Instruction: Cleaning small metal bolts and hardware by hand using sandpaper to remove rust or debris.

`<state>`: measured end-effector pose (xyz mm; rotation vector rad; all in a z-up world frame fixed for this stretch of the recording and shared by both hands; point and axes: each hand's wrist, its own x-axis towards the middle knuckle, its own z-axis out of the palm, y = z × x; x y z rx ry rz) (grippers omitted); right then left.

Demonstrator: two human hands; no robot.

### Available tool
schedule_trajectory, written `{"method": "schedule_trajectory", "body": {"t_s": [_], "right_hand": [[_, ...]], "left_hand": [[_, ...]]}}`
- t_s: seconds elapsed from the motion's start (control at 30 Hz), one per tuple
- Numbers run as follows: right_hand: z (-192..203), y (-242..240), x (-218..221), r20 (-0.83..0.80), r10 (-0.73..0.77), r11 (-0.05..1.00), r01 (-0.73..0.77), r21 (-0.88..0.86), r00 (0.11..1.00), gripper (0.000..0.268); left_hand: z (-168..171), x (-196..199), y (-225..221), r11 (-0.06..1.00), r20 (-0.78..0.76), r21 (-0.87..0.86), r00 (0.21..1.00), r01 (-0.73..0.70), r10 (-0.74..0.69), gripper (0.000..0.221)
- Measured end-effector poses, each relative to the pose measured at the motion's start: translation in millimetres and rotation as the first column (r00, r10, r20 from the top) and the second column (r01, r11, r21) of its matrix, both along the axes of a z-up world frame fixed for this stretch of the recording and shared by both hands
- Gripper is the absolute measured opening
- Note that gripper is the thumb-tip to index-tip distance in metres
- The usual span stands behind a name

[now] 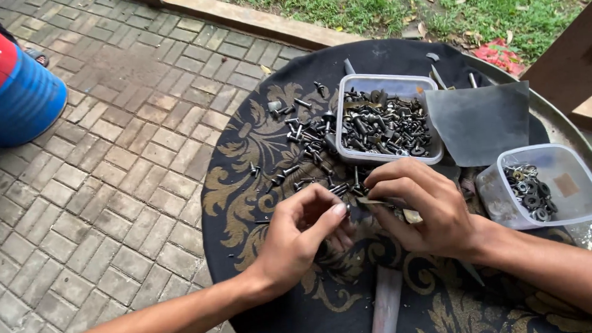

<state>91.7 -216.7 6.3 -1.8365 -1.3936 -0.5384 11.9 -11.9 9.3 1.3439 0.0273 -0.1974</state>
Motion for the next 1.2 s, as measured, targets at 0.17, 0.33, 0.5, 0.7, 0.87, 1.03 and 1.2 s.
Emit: {"method": "schedule_trajectory", "body": {"t_s": [0.17, 0.33, 0.5, 0.7, 0.87, 1.03, 1.2], "right_hand": [[2, 2, -9, 0.058, 0.02, 1.0, -0.021, 0.017, 0.998, 0.012], [14, 2, -13, 0.076, 0.063, 0.996, -0.068, 0.058, 0.995, 0.015], [12, -3, -16, 0.157, 0.014, 0.998, -0.004, -0.063, 0.988, 0.02], [9, -4, -20, 0.137, 0.036, 0.994, -0.021, -0.109, 0.99, 0.016], [3, -6, -24, 0.027, 0.013, 0.994, -0.01, -0.112, 1.0, 0.015], [1, -12, -24, -0.094, 0.077, 0.994, -0.084, -0.072, 0.993, 0.017], [30, -14, -27, 0.018, 0.106, 0.961, -0.098, -0.258, 0.994, 0.028]], "left_hand": [[-6, -2, -4, 1.0, 0.116, -0.005, 0.993, -0.009, 0.009, 0.018], [-5, -9, -1, 1.0, 0.143, 0.005, 0.99, 0.005, -0.005, 0.013], [-2, -16, 4, 0.998, 0.147, 0.022, 0.987, 0.059, -0.062, 0.009], [-6, -14, 5, 0.999, 0.082, 0.002, 0.995, 0.051, -0.051, 0.01], [-5, -15, 6, 0.999, 0.057, -0.016, 0.997, 0.047, -0.046, 0.01], [-8, -16, 4, 0.999, 0.064, -0.024, 0.997, 0.048, -0.047, 0.011], [-11, -13, 5, 0.997, 0.067, -0.07, 0.997, 0.032, -0.028, 0.01]]}}
